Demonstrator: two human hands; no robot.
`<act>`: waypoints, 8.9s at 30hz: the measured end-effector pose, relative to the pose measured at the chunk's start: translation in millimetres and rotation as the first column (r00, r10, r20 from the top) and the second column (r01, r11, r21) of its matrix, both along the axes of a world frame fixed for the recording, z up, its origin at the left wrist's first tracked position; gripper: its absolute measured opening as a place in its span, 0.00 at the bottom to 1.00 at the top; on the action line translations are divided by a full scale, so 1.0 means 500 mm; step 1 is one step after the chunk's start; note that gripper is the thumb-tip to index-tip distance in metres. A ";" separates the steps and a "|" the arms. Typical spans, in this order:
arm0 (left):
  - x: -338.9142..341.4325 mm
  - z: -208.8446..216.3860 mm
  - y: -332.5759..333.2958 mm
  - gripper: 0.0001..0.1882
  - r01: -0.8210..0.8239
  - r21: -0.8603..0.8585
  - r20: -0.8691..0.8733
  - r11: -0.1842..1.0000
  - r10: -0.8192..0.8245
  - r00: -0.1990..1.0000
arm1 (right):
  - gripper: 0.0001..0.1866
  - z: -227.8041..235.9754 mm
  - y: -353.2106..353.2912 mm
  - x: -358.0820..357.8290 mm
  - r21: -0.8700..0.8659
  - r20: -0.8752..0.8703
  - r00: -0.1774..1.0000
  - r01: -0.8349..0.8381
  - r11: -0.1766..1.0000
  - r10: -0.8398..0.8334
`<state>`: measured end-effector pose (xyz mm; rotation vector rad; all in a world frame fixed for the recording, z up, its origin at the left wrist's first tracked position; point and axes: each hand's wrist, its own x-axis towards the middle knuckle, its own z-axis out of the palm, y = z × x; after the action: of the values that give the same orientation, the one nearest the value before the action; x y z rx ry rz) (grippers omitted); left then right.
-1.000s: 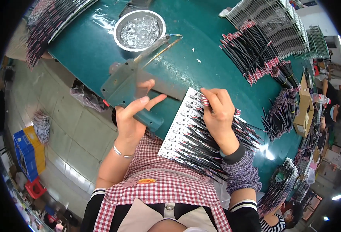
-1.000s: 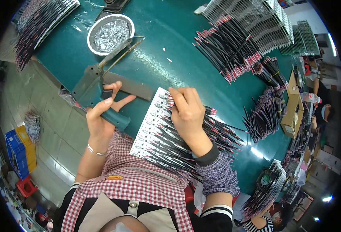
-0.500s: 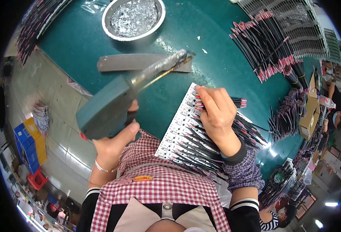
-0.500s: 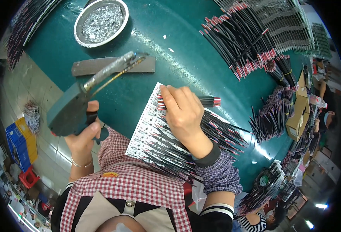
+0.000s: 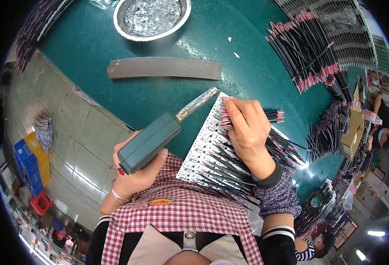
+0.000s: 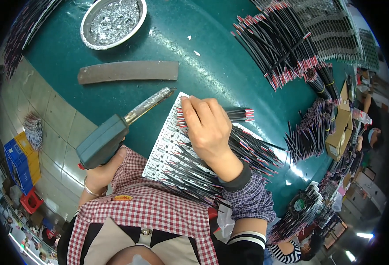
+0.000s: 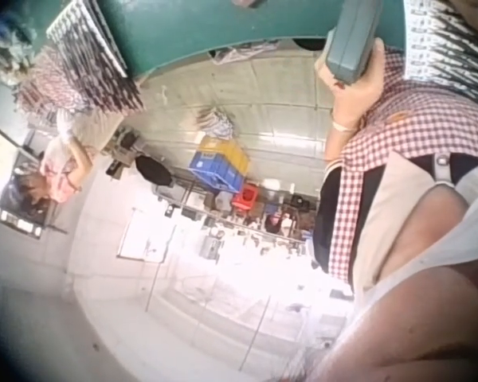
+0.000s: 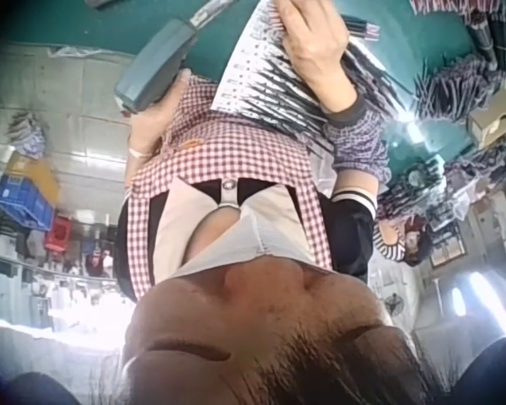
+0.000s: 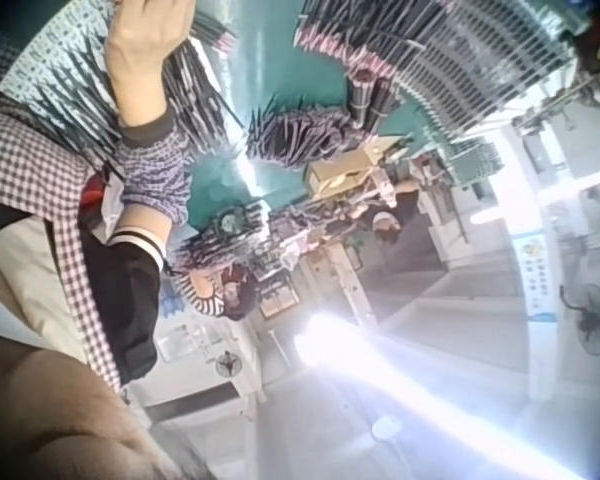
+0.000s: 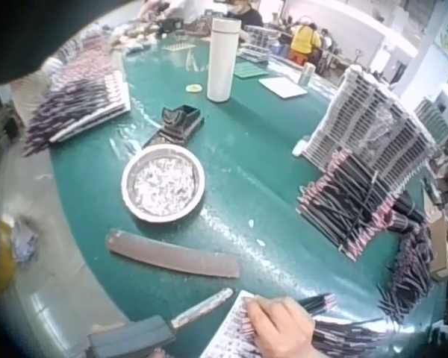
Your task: The person solders wiring harnesses to small LED circuit boards with a soldering iron.
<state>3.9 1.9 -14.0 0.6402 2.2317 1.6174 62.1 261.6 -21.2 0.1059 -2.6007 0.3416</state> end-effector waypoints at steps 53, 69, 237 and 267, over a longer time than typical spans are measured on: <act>0.004 0.000 0.000 0.11 0.053 -0.032 -0.080 0.998 -0.055 0.995 | 0.15 0.003 0.005 -0.002 0.063 0.041 0.999 -0.019 0.998 0.016; -0.003 0.008 0.008 0.13 0.119 -0.030 -0.124 0.992 -0.122 0.985 | 0.14 -0.003 0.009 -0.003 0.010 0.003 0.999 -0.036 0.999 0.036; 0.027 0.010 -0.012 0.13 0.111 -0.073 -0.172 0.991 -0.122 0.977 | 0.17 -0.001 -0.034 0.036 -0.068 0.055 0.998 0.046 0.997 -0.042; 0.054 -0.035 -0.060 0.14 -0.033 0.036 -0.023 0.999 0.034 0.999 | 0.38 0.148 -0.067 0.069 0.120 0.296 0.922 0.223 0.967 -0.249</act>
<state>30.8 -28.1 -31.4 0.6379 2.2459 1.6781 96.5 228.1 52.7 -0.2525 -2.8967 0.1716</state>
